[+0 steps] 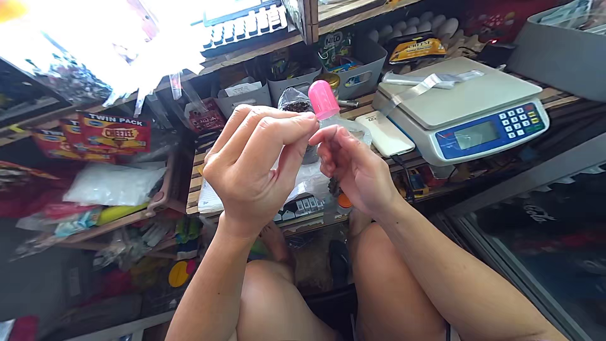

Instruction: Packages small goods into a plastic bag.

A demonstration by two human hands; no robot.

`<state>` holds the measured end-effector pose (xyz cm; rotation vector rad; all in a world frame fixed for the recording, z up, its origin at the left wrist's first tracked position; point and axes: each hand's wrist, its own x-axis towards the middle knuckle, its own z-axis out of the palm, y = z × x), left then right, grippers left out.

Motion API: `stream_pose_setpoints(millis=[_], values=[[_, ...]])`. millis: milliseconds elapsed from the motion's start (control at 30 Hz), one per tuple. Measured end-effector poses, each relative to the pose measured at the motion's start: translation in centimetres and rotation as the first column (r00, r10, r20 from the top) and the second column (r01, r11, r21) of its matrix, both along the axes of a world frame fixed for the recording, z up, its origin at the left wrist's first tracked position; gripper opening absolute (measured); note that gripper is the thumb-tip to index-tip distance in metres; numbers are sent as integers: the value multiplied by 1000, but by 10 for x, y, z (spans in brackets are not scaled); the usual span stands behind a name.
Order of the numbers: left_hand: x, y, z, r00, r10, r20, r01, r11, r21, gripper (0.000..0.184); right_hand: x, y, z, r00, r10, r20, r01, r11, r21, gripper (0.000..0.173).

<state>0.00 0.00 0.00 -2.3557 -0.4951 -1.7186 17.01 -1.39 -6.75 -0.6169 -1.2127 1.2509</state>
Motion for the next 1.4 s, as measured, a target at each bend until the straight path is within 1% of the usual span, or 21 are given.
stream_pose_setpoints(millis=[67,133,200,267,300,367,400,433,467,533,567,600,667,700,733,800,900,1000,1133,1267,1400], values=[[-2,0,1,999,8,34,-8,1000,-14,7,0,0,-1,1000,18,-10,-18,1000,4,52],[-8,-4,7,995,66,72,-61,995,-73,11,1,-1,-1,998,54,-39,-54,999,5,52],[-16,-10,16,987,133,96,-113,975,-191,21,4,-2,-2,993,103,-57,-102,995,20,54],[-22,-16,22,987,155,51,-126,923,-364,25,7,-4,-1,987,152,-43,-151,988,41,59],[-22,-19,23,992,123,-9,-114,880,-461,24,7,-4,0,985,172,-27,-170,984,51,61],[-17,-18,16,994,-4,-112,-67,776,-627,27,6,-7,1,978,211,1,-210,976,59,63],[-13,-16,10,988,-79,-131,-32,730,-682,26,5,-9,1,972,233,5,-233,971,56,61],[-10,-14,5,983,-135,-128,3,697,-717,20,4,-10,1,967,256,15,-257,965,54,55],[-8,-12,2,979,-165,-121,24,678,-734,14,5,-11,0,960,279,37,-281,958,60,48],[-10,-10,4,978,-164,-125,23,688,-726,8,7,-12,-2,957,254,137,-268,958,100,28],[-11,-11,6,982,-145,-121,16,701,-713,8,8,-13,0,958,203,203,-233,962,139,27],[-13,-11,6,985,-123,-121,3,713,-701,9,8,-16,3,957,113,267,-170,965,198,31],[-15,-12,8,987,-102,-123,-11,726,-688,9,1,-22,8,933,-164,321,46,937,347,26],[-16,-13,8,988,-104,-117,-6,722,-692,9,-2,-25,9,915,-258,310,128,914,385,22],[-16,-14,9,988,-111,-105,6,718,-696,9,-5,-26,10,911,-287,295,160,908,387,20],[-19,-14,12,989,-127,-70,42,715,-698,8,-7,-27,9,933,-230,276,133,935,330,20],[-28,-10,24,987,-162,-12,107,706,-700,6,-9,-28,8,965,-83,247,31,978,207,19],[-37,-5,37,980,-196,10,145,687,-712,7,-10,-29,10,973,-13,231,-27,985,169,19],[-41,-1,58,979,-202,3,135,643,-754,11,-11,-28,9,972,6,234,-50,982,183,20],[-45,1,78,987,-158,-19,87,641,-762,15,-12,-27,11,969,-10,247,-41,979,197,18],[-45,-1,93,995,-94,-36,30,615,-788,16,-15,-28,14,967,-22,255,-32,979,202,16]])
